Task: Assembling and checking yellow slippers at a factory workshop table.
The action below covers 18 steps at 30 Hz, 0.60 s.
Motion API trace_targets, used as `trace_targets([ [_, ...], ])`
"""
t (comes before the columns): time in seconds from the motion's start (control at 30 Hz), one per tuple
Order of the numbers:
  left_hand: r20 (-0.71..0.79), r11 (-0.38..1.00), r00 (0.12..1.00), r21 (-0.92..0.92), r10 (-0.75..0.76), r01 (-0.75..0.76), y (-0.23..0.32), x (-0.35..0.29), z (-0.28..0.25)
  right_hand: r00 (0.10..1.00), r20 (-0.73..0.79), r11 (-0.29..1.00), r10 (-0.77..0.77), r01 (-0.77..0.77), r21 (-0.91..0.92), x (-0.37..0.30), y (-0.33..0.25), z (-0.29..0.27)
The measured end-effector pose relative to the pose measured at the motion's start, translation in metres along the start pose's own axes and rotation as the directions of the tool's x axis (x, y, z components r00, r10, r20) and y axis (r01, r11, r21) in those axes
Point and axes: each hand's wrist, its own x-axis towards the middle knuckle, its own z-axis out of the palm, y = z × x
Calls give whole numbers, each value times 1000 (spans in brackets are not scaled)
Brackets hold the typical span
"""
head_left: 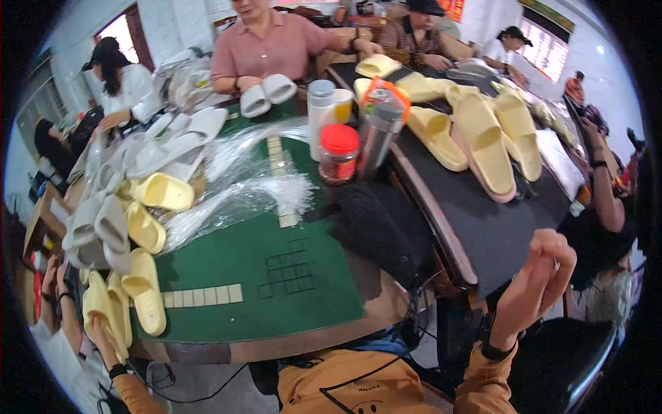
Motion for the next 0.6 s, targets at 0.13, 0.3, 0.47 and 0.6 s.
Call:
trace_targets([
  [0.13,101,990,991,112,-93,81,-9,27,12,998,-18,983,53,-55,-174,18,11,-29],
  [0.3,131,981,986,174,-107,83,-5,21,8,977,46,914,208,-177,-365,48,67,-30],
  [0.47,-105,908,994,419,26,20,40,-10,29,941,149,796,303,-164,-583,76,175,-44],
  [0.6,-145,836,890,434,432,-335,162,-97,90,925,213,614,314,-26,-789,91,243,-35],
])
